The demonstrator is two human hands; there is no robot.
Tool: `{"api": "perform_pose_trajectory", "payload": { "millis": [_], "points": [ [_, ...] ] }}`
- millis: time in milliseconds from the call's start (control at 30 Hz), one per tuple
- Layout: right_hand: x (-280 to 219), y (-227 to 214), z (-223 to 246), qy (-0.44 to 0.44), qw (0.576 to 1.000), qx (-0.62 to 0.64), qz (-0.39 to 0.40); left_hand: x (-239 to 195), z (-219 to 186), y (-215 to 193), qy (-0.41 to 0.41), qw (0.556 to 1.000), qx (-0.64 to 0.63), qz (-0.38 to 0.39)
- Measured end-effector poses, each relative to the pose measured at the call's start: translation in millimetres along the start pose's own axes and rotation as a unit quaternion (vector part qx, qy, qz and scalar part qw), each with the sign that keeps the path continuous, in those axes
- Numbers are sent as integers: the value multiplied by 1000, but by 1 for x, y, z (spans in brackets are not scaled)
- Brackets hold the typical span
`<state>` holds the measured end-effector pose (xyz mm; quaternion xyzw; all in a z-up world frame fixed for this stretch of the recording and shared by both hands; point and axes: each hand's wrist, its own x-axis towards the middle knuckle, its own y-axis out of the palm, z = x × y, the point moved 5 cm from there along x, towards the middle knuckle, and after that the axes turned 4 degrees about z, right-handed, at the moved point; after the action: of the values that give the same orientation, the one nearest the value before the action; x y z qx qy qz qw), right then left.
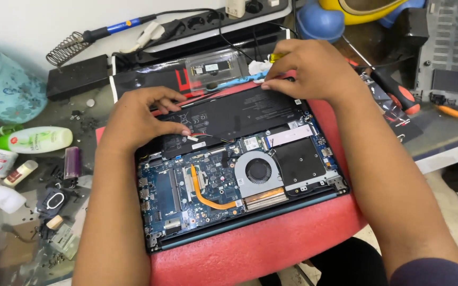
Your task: The person removes a laptop battery, then uses a screwdriver to detach and remove a small rectangular component from the motherboard. The person then repositions the battery and continues to work on the internal components.
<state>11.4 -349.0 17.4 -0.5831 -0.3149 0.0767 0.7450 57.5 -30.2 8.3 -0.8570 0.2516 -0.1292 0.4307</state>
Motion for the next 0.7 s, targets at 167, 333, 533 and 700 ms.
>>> {"api": "perform_pose_trajectory", "payload": {
  "millis": [167,333,533,700],
  "points": [
    [1,-2,7,-15,1000,-5,5,-2,-6,-3,-7,999,31,13],
    [1,4,9,-14,999,-30,37,-2,-5,-2,20,999,41,20],
    [3,5,5,21,995,-54,78,-4,-4,-11,109,984,96,-105],
    [3,3,12,38,994,-51,93,-6,0,-10,173,957,114,-201]
  ]
}}
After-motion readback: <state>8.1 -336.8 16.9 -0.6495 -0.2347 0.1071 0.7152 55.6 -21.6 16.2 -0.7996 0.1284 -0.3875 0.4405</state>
